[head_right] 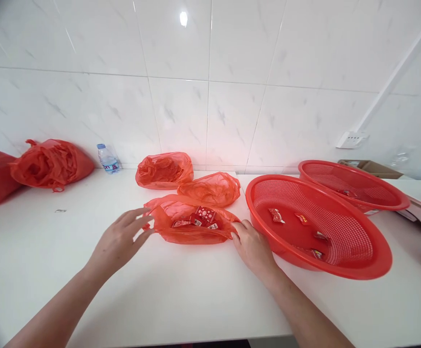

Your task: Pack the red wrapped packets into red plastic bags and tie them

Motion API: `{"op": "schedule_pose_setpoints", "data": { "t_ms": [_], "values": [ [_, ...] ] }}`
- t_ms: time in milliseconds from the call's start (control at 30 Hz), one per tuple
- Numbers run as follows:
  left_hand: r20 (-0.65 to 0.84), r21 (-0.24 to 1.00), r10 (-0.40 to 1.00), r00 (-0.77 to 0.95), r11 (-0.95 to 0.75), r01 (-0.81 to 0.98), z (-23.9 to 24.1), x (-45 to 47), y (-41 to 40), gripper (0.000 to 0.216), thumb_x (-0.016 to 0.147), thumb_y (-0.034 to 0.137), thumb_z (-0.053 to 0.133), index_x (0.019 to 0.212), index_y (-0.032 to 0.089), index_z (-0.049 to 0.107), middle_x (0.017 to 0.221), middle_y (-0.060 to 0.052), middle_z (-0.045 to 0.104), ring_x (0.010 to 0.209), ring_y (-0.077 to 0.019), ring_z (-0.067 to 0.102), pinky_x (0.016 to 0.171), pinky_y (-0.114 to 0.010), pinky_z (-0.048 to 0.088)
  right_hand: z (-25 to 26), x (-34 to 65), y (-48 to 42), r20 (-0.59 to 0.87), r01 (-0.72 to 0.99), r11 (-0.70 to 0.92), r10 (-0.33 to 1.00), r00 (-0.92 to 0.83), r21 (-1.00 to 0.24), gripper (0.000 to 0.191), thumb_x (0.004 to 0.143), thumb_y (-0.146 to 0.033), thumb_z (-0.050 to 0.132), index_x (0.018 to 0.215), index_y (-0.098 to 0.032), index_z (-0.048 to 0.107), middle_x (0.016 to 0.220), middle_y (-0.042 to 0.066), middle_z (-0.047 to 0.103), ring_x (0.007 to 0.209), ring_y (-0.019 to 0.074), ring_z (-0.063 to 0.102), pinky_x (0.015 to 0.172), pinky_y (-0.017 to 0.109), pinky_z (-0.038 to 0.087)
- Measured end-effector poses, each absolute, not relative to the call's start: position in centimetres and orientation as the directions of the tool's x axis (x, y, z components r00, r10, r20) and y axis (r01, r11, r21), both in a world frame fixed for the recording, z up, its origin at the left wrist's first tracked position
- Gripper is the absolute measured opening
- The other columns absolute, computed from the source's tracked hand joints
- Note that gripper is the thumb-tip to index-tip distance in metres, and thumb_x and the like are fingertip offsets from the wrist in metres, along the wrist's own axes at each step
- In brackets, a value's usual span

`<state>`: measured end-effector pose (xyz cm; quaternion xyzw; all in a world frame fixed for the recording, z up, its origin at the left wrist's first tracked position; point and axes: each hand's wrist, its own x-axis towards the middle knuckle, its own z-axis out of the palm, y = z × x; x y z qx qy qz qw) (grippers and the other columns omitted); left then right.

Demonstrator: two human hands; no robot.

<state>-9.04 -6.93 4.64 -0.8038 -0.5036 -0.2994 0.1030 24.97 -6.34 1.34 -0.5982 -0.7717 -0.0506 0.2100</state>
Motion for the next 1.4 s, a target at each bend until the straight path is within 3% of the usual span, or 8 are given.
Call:
{"op": "schedule_pose_setpoints", "data": {
  "t_ms": [200,300,500,600,833,1067,1200,1400],
  "values": [
    [0.316,0.695,0.92,-0.23,-0.059,0.716,2.9,-9.0,-6.3,0.067,0.074,0.052,0.06,0.13,0.023,0.038,0.13,-0.012,0.047,0.104,-0.026,0.057,0.073,-0.037,0.053,0.7,24.8,-5.8,0.192,0.972,0.141,0.976,-0.104,-0.19,0.042,0.092,-0.027,0.034,0.132,-0.02,0.044,0.067,0.003,0.064,0.059,0.018,0.061,0.052,0.025,0.037],
    [0.154,0.817,0.969,-0.195,-0.014,0.576,2.3,-8.1,-5.8,0.069,0.069,0.049,0.065,0.128,0.023,0.04,0.116,-0.009,0.057,0.095,-0.0233,0.061,0.071,-0.034,0.051,0.3,24.6,-5.4,0.11,0.981,0.137,0.986,-0.122,-0.139,0.05,0.09,-0.025,0.039,0.14,-0.023,0.033,0.065,0.001,0.063,0.057,0.0184,0.06,0.05,0.025,0.032],
    [0.085,0.935,0.989,-0.12,-0.037,0.354,5.0,-7.9,-5.5,0.032,0.072,0.038,0.062,0.099,0.021,0.059,0.07,0.001,0.061,0.074,-0.0203,0.065,0.062,-0.029,0.047,0.1,24.6,-5.8,0.108,0.994,0.111,0.988,-0.108,-0.017,0.022,0.09,-0.029,0.043,0.099,-0.016,0.059,0.09,0.012,0.065,0.077,0.0236,0.065,0.054,0.027,0.032],
    [0.096,0.97,0.987,-0.131,-0.063,0.234,7.0,-8.1,-5.3,0.042,0.067,0.04,0.069,0.102,0.02,0.057,0.071,0.0,0.063,0.074,-0.0209,0.066,0.061,-0.029,0.048,0.3,24.7,-6.0,0.079,0.995,0.098,0.992,-0.096,-0.013,0.027,0.091,-0.032,0.043,0.11,-0.017,0.054,0.083,0.01,0.065,0.072,0.0249,0.065,0.051,0.028,0.03],
    [0.131,0.99,0.985,-0.113,-0.125,0.057,9.5,-7.6,-4.5,0.042,0.068,0.038,0.072,0.103,0.019,0.058,0.073,0.0,0.063,0.067,-0.0132,0.062,0.059,-0.025,0.05,4.1,24.0,-7.3,0.285,0.977,0.201,0.943,-0.174,-0.068,0.018,0.089,-0.028,0.042,0.08,-0.019,0.055,0.073,0.004,0.063,0.057,0.0164,0.056,0.048,0.026,0.025],
    [0.286,0.916,0.941,-0.181,-0.324,-0.239,14.7,-6.2,-1.9,0.039,0.067,0.027,0.073,0.101,0.017,0.056,0.069,0.003,0.058,0.057,-0.0072,0.054,0.053,-0.018,0.046,13.4,23.9,-5.9,0.47,0.645,0.343,0.882,0.028,-0.683,0.01,0.081,-0.029,0.054,0.087,-0.024,0.059,0.07,-0.002,0.059,0.058,0.0125,0.054,0.053,0.025,0.041],
    [0.405,0.871,0.868,-0.286,-0.462,-0.167,17.3,-6.2,-1.2,0.037,0.067,0.026,0.071,0.1,0.016,0.056,0.067,0.003,0.055,0.057,-0.0078,0.052,0.05,-0.018,0.044,16.5,24.9,-3.7,0.534,0.332,0.478,0.84,0.097,-0.813,0.028,0.078,-0.034,0.06,0.103,-0.024,0.058,0.079,0.001,0.062,0.069,0.0149,0.06,0.064,0.03,0.05],
    [0.512,0.852,0.835,-0.2,-0.466,0.237,15.7,-8.5,-3.8,0.048,0.074,0.037,0.066,0.118,0.023,0.051,0.098,-0.005,0.06,0.086,-0.0173,0.059,0.071,-0.031,0.05,14.7,25.2,-5.6,0.565,0.41,0.472,0.814,0.136,-0.78,0.049,0.075,-0.042,0.066,0.12,-0.028,0.052,0.12,0.007,0.058,0.111,0.0253,0.055,0.092,0.047,0.047]
  ]
}}
